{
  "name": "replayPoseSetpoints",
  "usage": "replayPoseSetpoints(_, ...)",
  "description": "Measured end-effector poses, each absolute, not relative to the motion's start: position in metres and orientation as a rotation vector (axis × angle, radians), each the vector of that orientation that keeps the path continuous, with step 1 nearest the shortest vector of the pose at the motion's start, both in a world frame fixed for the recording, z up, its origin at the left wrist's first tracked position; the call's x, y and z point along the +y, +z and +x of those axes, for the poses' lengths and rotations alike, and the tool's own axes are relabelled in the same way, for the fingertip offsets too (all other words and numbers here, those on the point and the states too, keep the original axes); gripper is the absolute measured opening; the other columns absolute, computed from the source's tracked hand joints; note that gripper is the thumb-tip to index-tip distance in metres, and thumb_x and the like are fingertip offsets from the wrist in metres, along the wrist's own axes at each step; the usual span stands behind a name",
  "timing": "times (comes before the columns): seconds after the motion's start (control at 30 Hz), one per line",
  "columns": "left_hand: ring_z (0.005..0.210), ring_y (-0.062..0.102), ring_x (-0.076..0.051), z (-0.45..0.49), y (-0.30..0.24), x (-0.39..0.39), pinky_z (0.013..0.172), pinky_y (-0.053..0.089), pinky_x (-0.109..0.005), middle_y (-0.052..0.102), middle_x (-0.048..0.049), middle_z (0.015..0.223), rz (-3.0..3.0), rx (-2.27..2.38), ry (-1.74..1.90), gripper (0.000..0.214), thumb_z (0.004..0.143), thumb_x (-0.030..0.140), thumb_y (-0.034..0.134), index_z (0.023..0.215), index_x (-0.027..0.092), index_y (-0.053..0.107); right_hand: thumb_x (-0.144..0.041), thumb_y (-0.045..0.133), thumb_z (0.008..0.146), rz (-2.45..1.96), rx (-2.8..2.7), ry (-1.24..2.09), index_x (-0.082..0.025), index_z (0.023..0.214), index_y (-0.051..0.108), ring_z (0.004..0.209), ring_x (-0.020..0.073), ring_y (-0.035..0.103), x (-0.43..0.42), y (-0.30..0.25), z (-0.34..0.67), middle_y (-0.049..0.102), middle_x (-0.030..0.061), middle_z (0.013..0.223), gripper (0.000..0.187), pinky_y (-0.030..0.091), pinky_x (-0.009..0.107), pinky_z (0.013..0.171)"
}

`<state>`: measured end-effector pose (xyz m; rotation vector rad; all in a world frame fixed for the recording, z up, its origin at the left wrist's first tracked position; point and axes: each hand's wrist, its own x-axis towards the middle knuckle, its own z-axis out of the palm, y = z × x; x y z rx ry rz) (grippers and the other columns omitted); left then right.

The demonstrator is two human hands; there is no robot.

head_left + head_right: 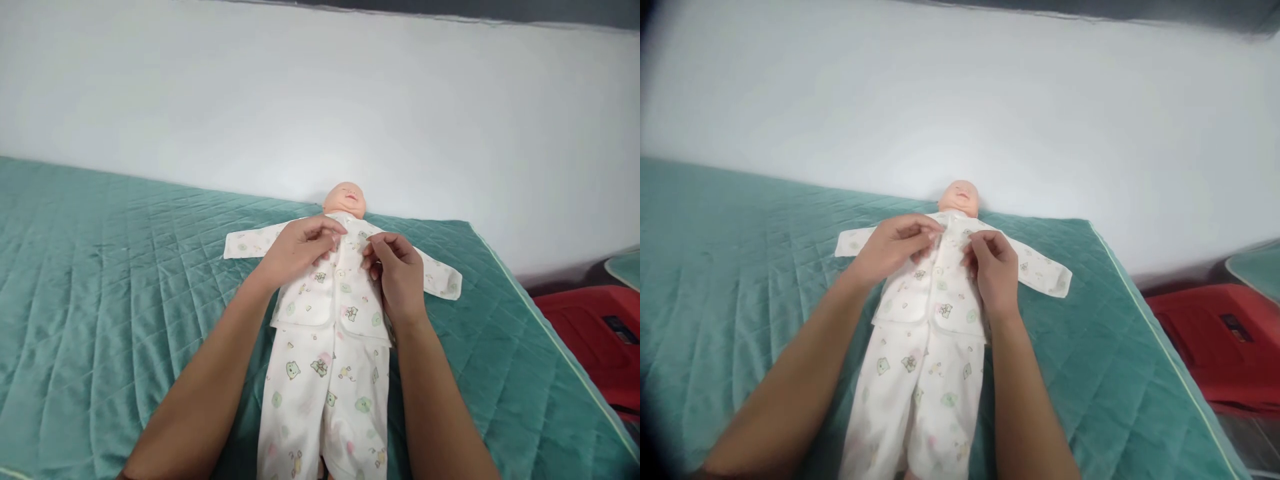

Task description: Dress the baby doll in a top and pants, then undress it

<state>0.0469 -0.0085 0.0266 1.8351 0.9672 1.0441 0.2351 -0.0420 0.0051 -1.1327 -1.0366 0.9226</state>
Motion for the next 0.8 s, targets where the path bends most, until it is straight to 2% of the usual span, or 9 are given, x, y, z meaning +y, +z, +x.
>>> replayPoseSetpoints(0.1,0.091,0.064,-0.017,0.056,0.015,-0.004,0.08,0.053,-0.031,0.072,-0.0023,0.095,2.129,1.152,1.264,0.018,0.094,0.023,0.054,0.1,0.023,0.071,-0.033,0.068,0.084,-1.18,-1.049,0.791,-0.022,0.085,0.066,0.073,0.0118,0.06,-0.038,-0.001,0.237,0.067,-0.0005,0.085,0.011,0.047,0.023,0.062)
replayPoseSetpoints(0.2,0.105,0.062,-0.02,0.062,0.008,-0.002,0.096,0.05,-0.038,0.072,-0.004,0.106,2.378,1.134,1.367,0.022,0.099,0.021,0.048,0.103,0.022,0.07,-0.03,0.067,0.083,-1.213,-1.132,0.657,-0.023,0.096,0.067,0.099,0.0172,0.063,-0.034,-0.008,0.237,0.068,0.0024,0.105,0.014,0.052,0.032,0.087)
replayPoseSetpoints(0.3,0.12,0.059,-0.02,0.065,0.006,-0.002,0.107,0.046,-0.04,0.069,-0.0063,0.124,2.432,1.053,1.369,0.027,0.102,0.024,0.043,0.114,0.021,0.068,-0.031,0.064,0.085,-1.247,-1.241,0.587,-0.024,0.109,0.065,0.116,0.0211,0.059,-0.032,-0.013,0.237,0.065,0.0058,0.125,0.025,0.047,0.042,0.104)
replayPoseSetpoints(0.43,0.137,0.05,-0.02,0.066,0.004,0.002,0.117,0.04,-0.041,0.06,-0.005,0.143,2.406,1.003,1.149,0.036,0.105,0.032,0.038,0.133,0.023,0.06,-0.041,0.06,0.089,-1.307,-1.367,0.601,-0.027,0.118,0.065,0.13,0.0259,0.053,-0.029,-0.016,0.24,0.061,0.0071,0.137,0.032,0.037,0.05,0.115)
replayPoseSetpoints(0.53,0.141,0.047,-0.02,0.065,0.004,0.006,0.12,0.036,-0.04,0.055,-0.0039,0.149,2.366,1.04,1.026,0.041,0.105,0.037,0.038,0.139,0.024,0.055,-0.049,0.056,0.092,-1.366,-1.415,0.655,-0.029,0.124,0.064,0.141,0.0276,0.044,-0.026,-0.019,0.244,0.054,0.0063,0.148,0.039,0.029,0.052,0.122)
replayPoseSetpoints(0.67,0.143,0.044,-0.022,0.065,0.005,0.009,0.12,0.033,-0.042,0.053,-0.0041,0.152,2.324,1.119,0.953,0.044,0.103,0.041,0.04,0.142,0.024,0.053,-0.056,0.05,0.095,-1.476,-1.452,0.682,-0.03,0.141,0.055,0.152,0.0261,0.028,-0.021,-0.024,0.249,0.037,0.0039,0.162,0.053,0.016,0.051,0.126)
replayPoseSetpoints(0.8,0.144,0.042,-0.022,0.064,0.005,0.011,0.121,0.031,-0.04,0.051,-0.0041,0.153,2.282,1.135,0.938,0.047,0.102,0.043,0.041,0.143,0.024,0.052,-0.062,0.042,0.097,-1.539,-1.507,0.629,-0.031,0.146,0.05,0.155,0.0267,0.021,-0.017,-0.029,0.254,0.033,0.0031,0.165,0.058,0.007,0.053,0.127)
